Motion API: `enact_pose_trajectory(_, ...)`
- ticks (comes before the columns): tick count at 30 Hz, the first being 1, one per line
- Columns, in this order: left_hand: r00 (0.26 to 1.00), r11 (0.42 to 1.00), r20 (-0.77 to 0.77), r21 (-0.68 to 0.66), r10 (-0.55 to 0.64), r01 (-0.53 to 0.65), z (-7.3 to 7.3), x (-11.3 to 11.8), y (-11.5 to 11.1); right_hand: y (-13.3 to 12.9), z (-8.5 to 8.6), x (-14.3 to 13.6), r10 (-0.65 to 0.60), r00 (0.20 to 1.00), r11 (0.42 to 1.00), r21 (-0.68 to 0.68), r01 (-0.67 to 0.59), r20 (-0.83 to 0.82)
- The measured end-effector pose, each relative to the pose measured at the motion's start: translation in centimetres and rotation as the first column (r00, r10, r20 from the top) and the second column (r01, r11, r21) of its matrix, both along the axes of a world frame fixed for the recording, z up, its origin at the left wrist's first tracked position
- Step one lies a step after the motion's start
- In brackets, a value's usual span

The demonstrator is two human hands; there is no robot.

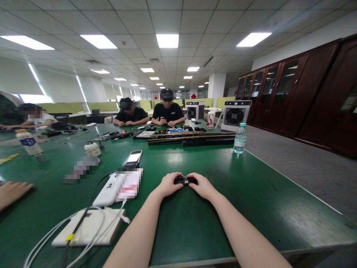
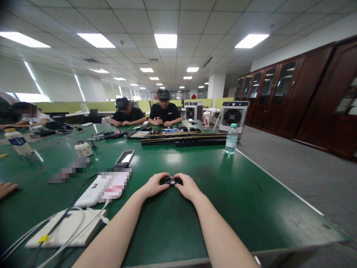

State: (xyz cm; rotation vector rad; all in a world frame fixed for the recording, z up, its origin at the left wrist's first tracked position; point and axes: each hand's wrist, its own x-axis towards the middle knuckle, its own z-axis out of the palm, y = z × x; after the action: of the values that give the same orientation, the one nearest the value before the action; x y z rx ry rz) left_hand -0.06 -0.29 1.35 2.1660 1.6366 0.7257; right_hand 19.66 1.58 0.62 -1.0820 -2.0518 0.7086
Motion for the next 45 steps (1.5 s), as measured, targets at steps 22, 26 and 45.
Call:
enact_pose_trajectory(22,0.999,0.998,0.016,0.044,-0.043,0.042,-0.2,0.0,0.4,0.0,0.1,-0.1,-0.009,1.000,1.000,-0.019,0.008,-0.021)
enact_pose_trajectory(26,0.998,0.999,0.046,0.041,-0.036,0.034,-0.5,-0.1,0.6,0.0,0.0,-0.1,-0.020,1.000,1.000,-0.001,0.020,-0.009)
enact_pose_trajectory(45,1.000,0.999,-0.004,0.040,0.005,-0.005,-0.4,0.0,0.4,0.4,-0.4,0.0,-0.051,0.994,0.999,0.015,0.049,0.102)
